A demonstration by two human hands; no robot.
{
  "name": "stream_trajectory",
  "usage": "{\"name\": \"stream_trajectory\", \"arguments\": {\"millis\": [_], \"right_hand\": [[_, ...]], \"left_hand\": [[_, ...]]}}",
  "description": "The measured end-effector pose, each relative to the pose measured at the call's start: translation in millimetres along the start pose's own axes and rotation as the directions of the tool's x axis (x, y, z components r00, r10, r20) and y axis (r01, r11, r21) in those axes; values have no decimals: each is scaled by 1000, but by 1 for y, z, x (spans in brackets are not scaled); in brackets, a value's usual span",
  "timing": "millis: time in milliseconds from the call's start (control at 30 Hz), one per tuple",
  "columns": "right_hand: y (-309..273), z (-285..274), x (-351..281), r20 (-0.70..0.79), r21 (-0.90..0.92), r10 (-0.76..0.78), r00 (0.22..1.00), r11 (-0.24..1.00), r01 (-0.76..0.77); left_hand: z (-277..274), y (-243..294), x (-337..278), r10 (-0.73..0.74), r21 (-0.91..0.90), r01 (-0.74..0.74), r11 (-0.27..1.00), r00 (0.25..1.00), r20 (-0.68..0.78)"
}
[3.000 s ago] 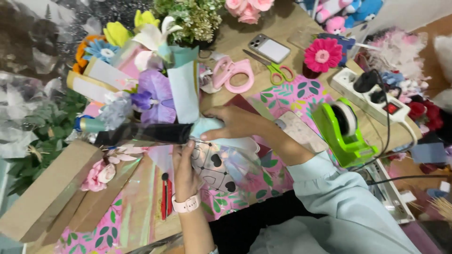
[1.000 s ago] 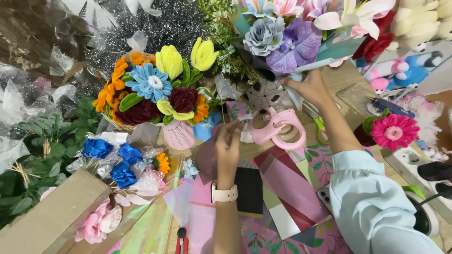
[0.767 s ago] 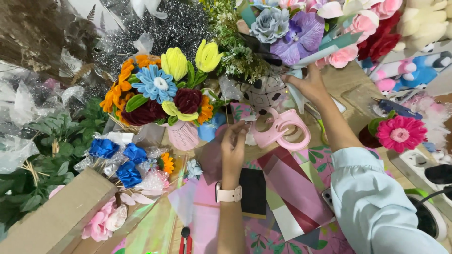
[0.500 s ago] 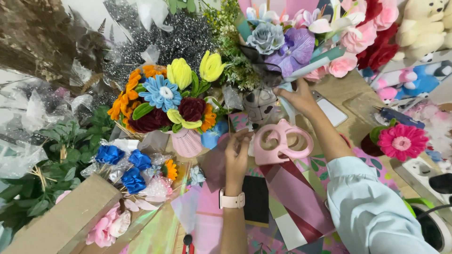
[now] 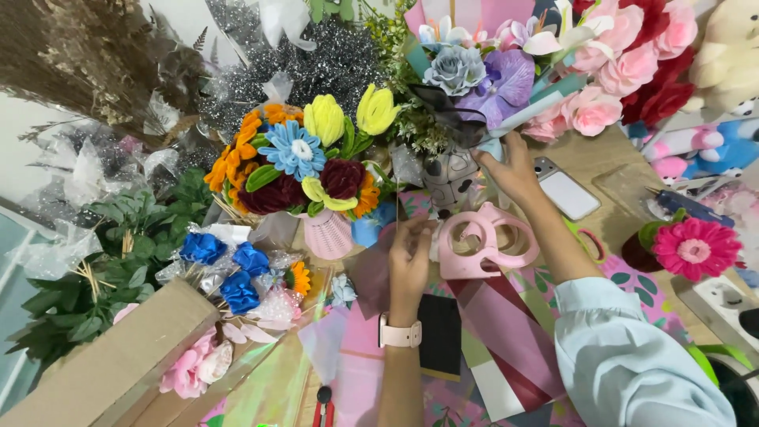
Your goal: The person wraps a bouquet of artificial flowers in translucent paper and secures it with tape. They then pick up a cardboard box and wrap it in pink paper, folding the edges and securing them with tape.
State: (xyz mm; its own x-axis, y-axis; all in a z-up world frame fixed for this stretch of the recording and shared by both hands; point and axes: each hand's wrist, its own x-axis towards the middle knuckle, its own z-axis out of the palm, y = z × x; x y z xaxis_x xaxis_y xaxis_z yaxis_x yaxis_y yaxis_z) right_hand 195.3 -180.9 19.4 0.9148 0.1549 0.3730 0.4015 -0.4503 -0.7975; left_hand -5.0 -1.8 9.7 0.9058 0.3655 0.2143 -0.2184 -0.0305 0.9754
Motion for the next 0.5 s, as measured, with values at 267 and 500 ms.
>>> {"name": "stream_trajectory", "arguments": {"millis": [267,500], "right_hand": [[-11,9,-18,-98,73,125,987,990,-118],[-25,10,-18,-100,153,138,985,981,-121]], "left_hand": [[-10,-10,5,46,-108,-56,993,995,-87],[-27,9,2,70,-241,-123,963,974,-216]]}}
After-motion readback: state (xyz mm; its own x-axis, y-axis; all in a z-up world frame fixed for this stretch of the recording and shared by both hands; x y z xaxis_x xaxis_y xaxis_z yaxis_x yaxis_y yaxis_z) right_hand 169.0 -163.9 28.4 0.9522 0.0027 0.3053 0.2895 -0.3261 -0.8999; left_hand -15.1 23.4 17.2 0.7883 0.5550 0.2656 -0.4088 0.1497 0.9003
